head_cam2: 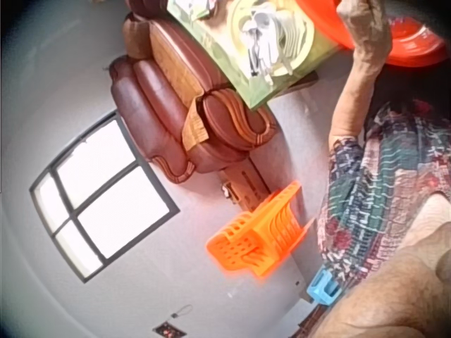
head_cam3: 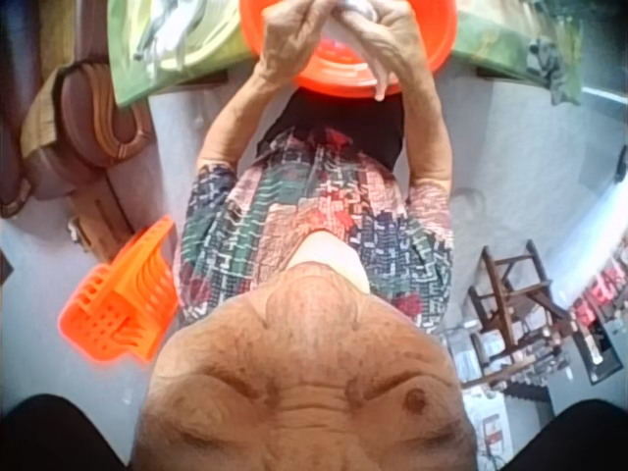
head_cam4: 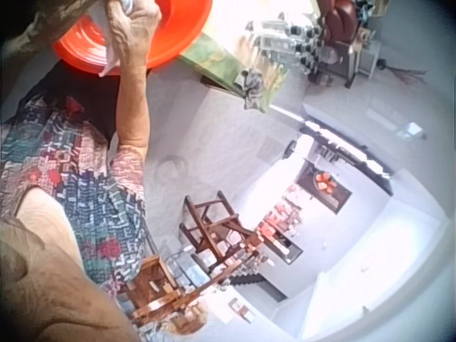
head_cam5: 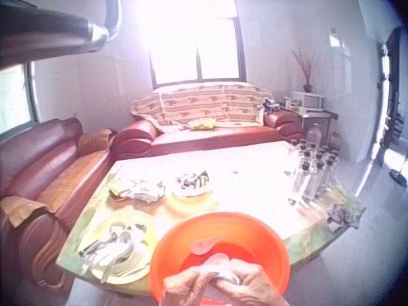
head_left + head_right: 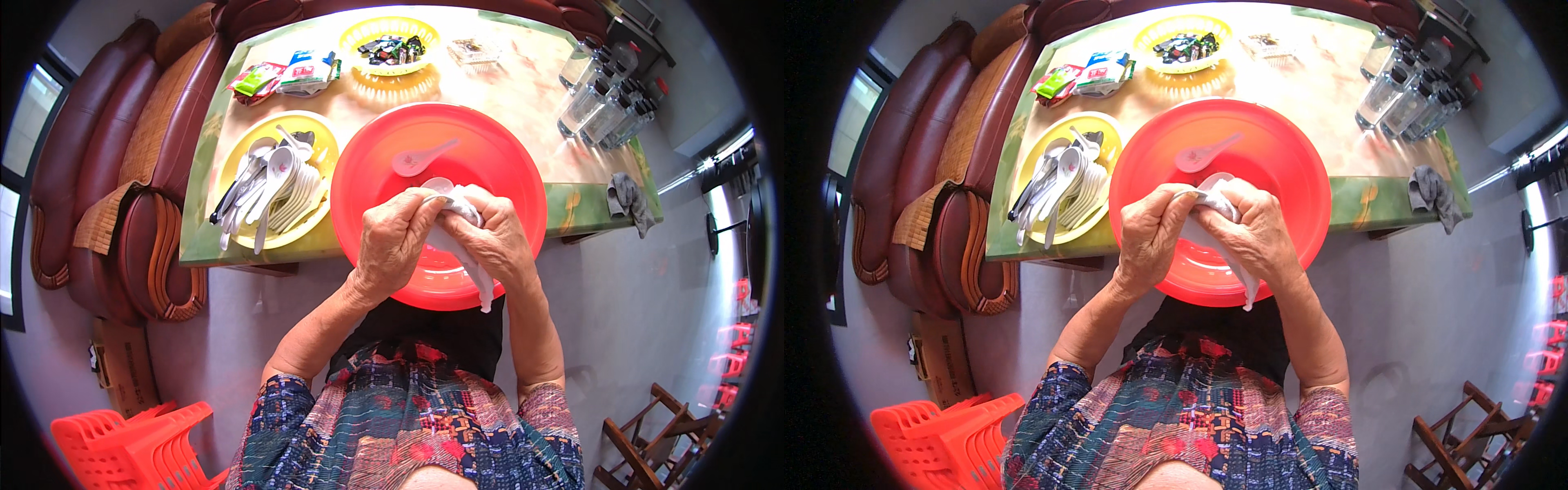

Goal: The person dries white plastic spoons one by one using a white cloth. They pick each spoon from a red basin, wipe it thoroughly, and place it into a yellow basket on the table. The process is repeated for multiple spoons throughout the clip.

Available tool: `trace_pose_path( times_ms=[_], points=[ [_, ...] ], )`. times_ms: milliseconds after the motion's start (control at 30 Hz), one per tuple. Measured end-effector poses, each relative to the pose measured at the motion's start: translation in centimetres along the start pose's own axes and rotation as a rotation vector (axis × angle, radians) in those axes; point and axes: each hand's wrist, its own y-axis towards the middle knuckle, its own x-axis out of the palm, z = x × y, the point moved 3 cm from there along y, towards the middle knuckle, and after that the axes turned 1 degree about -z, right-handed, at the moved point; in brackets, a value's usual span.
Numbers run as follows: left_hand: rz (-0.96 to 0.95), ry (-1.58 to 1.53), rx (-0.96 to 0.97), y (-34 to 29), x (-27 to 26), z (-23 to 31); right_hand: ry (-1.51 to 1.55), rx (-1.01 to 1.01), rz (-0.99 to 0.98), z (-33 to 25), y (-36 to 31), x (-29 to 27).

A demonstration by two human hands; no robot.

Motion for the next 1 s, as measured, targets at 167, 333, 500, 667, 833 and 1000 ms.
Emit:
trace_pose_path(
  times_ms=[167, 333, 500, 667, 833, 1000],
  points=[
    [0.009, -0.009, -0.012, 0.0, 0.0, -0.1, 0.154, 0.18, -0.079, 1.1, -1.4, 0.0],
    [0.051, 0.01, 0.004, 0.2, -0.1, -0.9, 0.116, 0.206, -0.106, 1.1, -2.9, -0.6],
    [0.099, 0.013, -0.077, 0.5, -1.3, -1.7, 0.026, 0.15, -0.134, 1.2, -4.6, -1.1],
    [0.123, 0.038, -0.117, -0.3, -1.8, -2.8, 0.074, 0.063, 0.125, -0.3, -5.3, -2.7],
    [0.014, 0.051, -0.189, -0.9, -0.3, -2.1, -0.429, -0.506, 0.444, -3.1, -3.6, -1.4],
    [0.048, -0.032, -0.232, -0.7, 0.6, -2.1, -0.967, -0.614, 0.328, -1.5, -2.2, 2.3]
  ],
)
